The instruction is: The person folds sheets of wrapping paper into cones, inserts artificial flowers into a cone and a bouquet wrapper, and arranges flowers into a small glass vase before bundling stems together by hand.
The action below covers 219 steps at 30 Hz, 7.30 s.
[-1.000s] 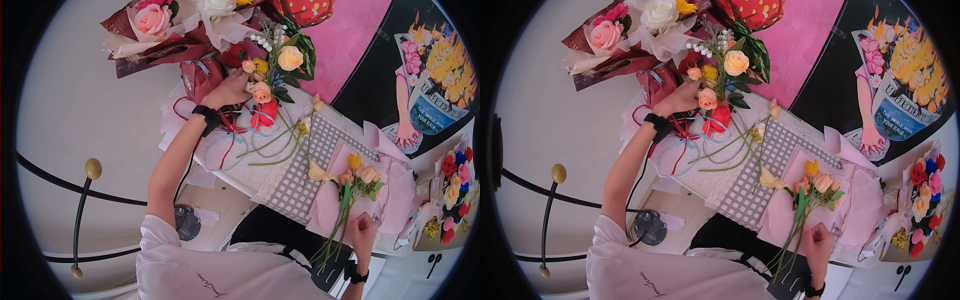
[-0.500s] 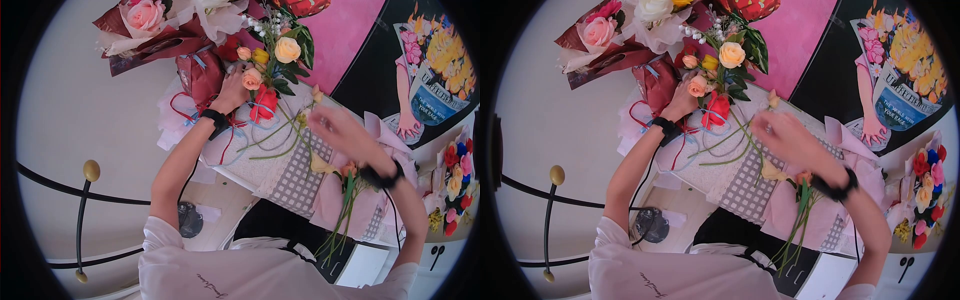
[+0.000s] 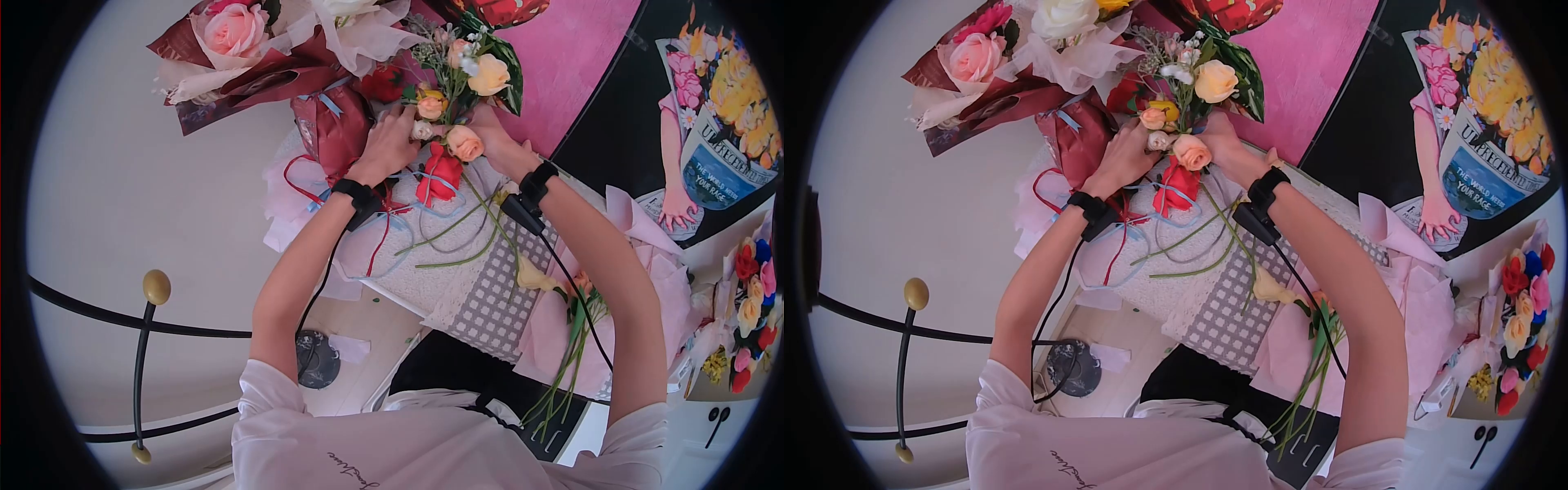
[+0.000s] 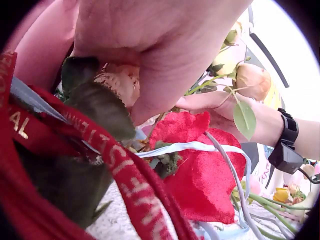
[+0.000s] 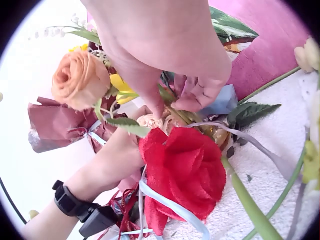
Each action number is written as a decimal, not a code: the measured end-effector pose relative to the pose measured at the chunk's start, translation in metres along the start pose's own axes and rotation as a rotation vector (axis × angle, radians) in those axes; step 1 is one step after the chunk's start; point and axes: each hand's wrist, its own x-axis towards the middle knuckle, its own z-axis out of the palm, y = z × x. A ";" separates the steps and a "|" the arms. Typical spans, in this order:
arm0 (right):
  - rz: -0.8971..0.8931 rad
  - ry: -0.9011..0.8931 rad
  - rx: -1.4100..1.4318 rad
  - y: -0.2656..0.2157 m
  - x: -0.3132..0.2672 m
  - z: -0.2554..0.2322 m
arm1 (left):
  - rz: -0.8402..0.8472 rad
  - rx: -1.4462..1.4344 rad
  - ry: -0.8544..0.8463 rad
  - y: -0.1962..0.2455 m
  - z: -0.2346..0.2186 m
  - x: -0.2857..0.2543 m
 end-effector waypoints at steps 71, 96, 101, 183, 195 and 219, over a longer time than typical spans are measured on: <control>0.298 -0.267 0.285 0.108 0.061 -0.120 | -0.085 -0.776 -0.325 0.022 -0.037 -0.022; 0.355 -0.460 0.582 0.029 -0.004 -0.104 | 0.039 -0.325 -0.544 0.000 -0.019 0.046; 0.096 -0.044 -0.015 0.021 -0.024 -0.071 | 0.103 -0.642 -0.585 -0.011 0.017 0.050; -1.188 0.044 -1.243 -0.133 -0.213 -0.092 | -0.018 -0.914 0.004 0.179 -0.096 -0.089; -0.850 -0.228 -0.870 -0.180 -0.226 -0.104 | -0.205 -1.754 -0.643 0.188 -0.088 -0.084; -0.510 -0.217 -0.492 -0.193 -0.193 -0.125 | -0.144 -2.246 -0.875 0.221 -0.083 -0.075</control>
